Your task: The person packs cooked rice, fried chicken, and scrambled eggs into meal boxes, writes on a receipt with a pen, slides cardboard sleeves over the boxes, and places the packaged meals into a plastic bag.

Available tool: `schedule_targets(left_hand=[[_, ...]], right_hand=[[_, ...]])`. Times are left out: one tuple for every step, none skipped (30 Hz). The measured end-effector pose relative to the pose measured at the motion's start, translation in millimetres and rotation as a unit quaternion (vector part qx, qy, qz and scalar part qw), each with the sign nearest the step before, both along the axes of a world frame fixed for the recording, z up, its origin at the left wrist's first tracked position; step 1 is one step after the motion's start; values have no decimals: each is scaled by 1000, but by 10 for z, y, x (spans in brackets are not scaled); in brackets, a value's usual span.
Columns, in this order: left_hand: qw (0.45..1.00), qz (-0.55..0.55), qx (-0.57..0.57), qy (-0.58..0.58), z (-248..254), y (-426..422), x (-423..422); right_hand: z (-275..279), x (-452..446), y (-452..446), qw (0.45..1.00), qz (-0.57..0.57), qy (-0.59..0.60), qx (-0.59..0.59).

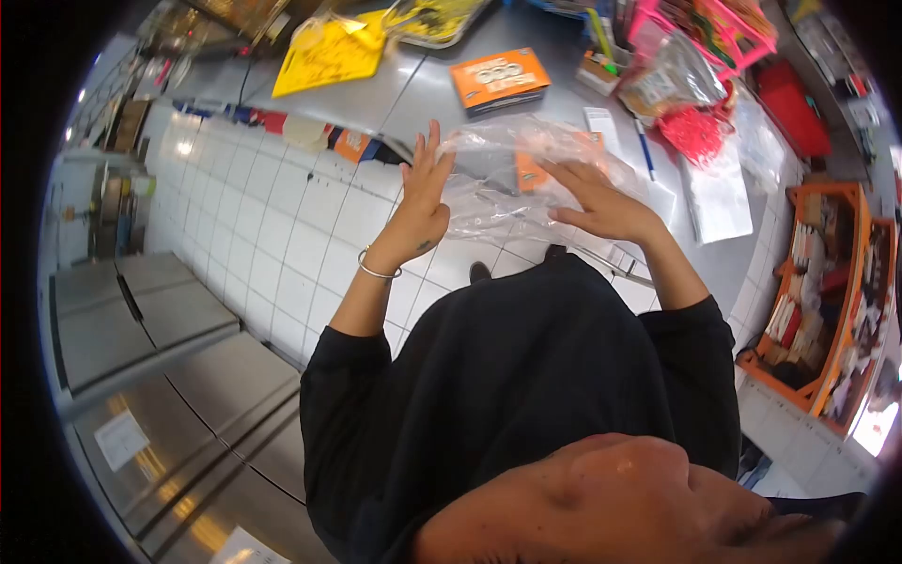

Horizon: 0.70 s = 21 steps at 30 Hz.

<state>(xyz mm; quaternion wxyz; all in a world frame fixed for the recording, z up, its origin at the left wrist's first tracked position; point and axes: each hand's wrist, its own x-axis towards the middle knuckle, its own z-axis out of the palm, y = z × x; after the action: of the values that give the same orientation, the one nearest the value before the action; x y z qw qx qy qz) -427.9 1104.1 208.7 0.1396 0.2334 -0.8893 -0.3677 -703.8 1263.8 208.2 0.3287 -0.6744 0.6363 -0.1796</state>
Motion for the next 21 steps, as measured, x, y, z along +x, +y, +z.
schedule_targets(left_hand=[[999, 11, 26, 39, -33, -33, 153], [997, 33, 29, 59, -54, -67, 286], [995, 58, 29, 81, -73, -106, 403], [991, 80, 28, 102, -92, -152, 500], [987, 98, 26, 123, -110, -196, 590], [985, 119, 34, 122, -126, -248, 680], [983, 125, 51, 127, -113, -303, 772], [980, 131, 70, 133, -63, -350, 845], [977, 138, 90, 137, -19, -380, 908], [969, 163, 113, 145, 16, -385, 961], [966, 168, 118, 155, 28, -403, 1012], [963, 173, 124, 165, 30, -420, 1062], [960, 177, 130, 175, 37, -427, 1085], [958, 177, 139, 178, 70, -419, 1080], [956, 177, 146, 183, 119, -406, 1057], [955, 176, 152, 187, 156, -403, 1020], [956, 170, 147, 188, 171, -395, 981], [958, 164, 141, 188, 185, -393, 933], [959, 160, 135, 190, 203, -393, 871], [961, 156, 131, 189, 248, -378, 797], [963, 149, 126, 187, 312, -370, 706]], right_hand=[[122, 257, -145, 995, 11, 97, -17], [265, 548, -243, 980, 21, 192, -38], [338, 796, -316, 957, 29, 282, -62], [327, 967, -381, 909, 51, 378, -166], [396, 1134, -455, 932, 79, 324, -141], [533, 1279, -539, 951, 103, 269, -114], [665, 1370, -601, 965, 125, 214, -87], [765, 1383, -616, 967, 110, 145, -176], [805, 1300, -627, 966, 110, 18, -235], [807, 1144, -642, 945, 108, -112, -289], [784, 948, -675, 905, 90, -185, -371], [642, 654, -615, 880, -26, -331, -340], [664, 480, -642, 914, -187, -193, -303], [626, 269, -727, 952, -172, -46, -251], [429, 188, -723, 961, -137, 122, -209], [49, 138, -683, 939, -98, 286, -161], [-241, 98, -653, 916, -77, 378, -111], [-528, 58, -624, 882, -45, 465, -63], [-806, 2, -624, 869, -16, 494, -34], [-1041, -50, -627, 870, 0, 492, -28], [-1255, -179, -672, 902, -17, 426, -59]])
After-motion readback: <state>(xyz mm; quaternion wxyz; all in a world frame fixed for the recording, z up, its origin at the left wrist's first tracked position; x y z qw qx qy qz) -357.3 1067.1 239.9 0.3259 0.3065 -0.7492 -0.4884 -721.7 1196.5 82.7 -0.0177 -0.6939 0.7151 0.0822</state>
